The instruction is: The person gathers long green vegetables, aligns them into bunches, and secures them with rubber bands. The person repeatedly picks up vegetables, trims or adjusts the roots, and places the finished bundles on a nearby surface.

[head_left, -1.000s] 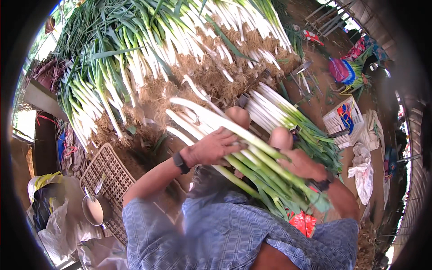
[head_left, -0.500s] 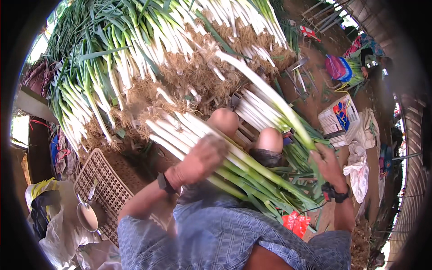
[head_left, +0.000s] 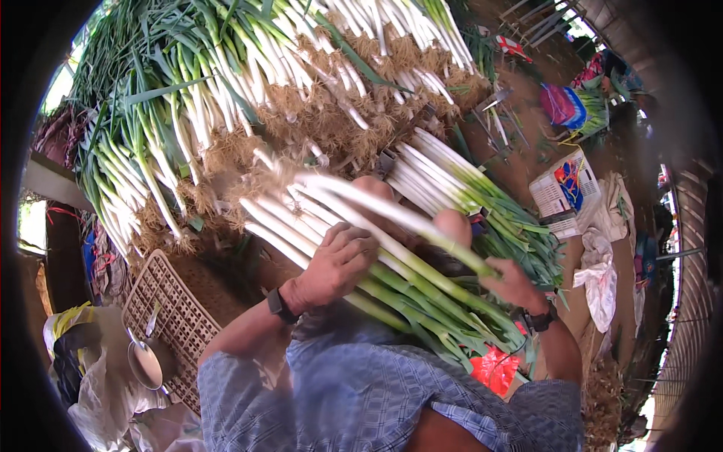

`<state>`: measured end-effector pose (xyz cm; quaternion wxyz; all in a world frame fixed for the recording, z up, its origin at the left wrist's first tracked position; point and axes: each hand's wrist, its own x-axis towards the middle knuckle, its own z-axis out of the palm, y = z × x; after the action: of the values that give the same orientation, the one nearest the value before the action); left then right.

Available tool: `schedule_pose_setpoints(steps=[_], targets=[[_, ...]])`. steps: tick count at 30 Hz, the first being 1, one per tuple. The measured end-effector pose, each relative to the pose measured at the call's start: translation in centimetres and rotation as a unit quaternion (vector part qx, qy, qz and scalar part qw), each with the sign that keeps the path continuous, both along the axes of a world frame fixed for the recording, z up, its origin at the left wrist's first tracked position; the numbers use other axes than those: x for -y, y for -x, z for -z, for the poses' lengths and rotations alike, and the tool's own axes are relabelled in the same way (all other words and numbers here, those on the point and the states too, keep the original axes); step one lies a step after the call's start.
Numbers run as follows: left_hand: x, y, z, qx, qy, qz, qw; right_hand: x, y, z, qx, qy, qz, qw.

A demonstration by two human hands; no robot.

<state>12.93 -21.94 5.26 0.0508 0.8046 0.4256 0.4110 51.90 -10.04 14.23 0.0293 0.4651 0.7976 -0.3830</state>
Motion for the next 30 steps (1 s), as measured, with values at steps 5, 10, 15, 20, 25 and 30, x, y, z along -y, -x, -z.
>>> schedule_pose_setpoints(steps=[5, 10, 15, 20, 25, 30], targets=[[3.0, -2.8, -2.1, 0.078, 0.001, 0.097, 0.992, 1.2, 0.9, -7.1, 0.027, -0.132, -0.016, 0.991], [2.7, -6.3, -5.2, -0.06, -0.079, 0.103, 0.99, 7.5, 0.2, -6.9, -0.025, 0.062, -0.135, 0.989], [2.0, -6.7, -3.0, -0.169, 0.023, 0.157, 0.973, 9.6, -1.4, -0.3, -0.031, 0.202, -0.139, 0.969], [-0.6, -6.8, -1.8, -0.222, -0.026, 0.124, 0.967, 7.0, 0.6, 3.9, -0.02, 0.177, -0.003, 0.984], [-1.1, -6.3, -5.0, -0.198, -0.079, 0.213, 0.954, 4.8, 5.3, 3.0, -0.098, -0.242, -0.092, 0.961], [2.2, -4.1, -2.6, -0.179, -0.029, 0.137, 0.974, 4.9, 5.8, 5.0, -0.076, -0.222, -0.106, 0.966]])
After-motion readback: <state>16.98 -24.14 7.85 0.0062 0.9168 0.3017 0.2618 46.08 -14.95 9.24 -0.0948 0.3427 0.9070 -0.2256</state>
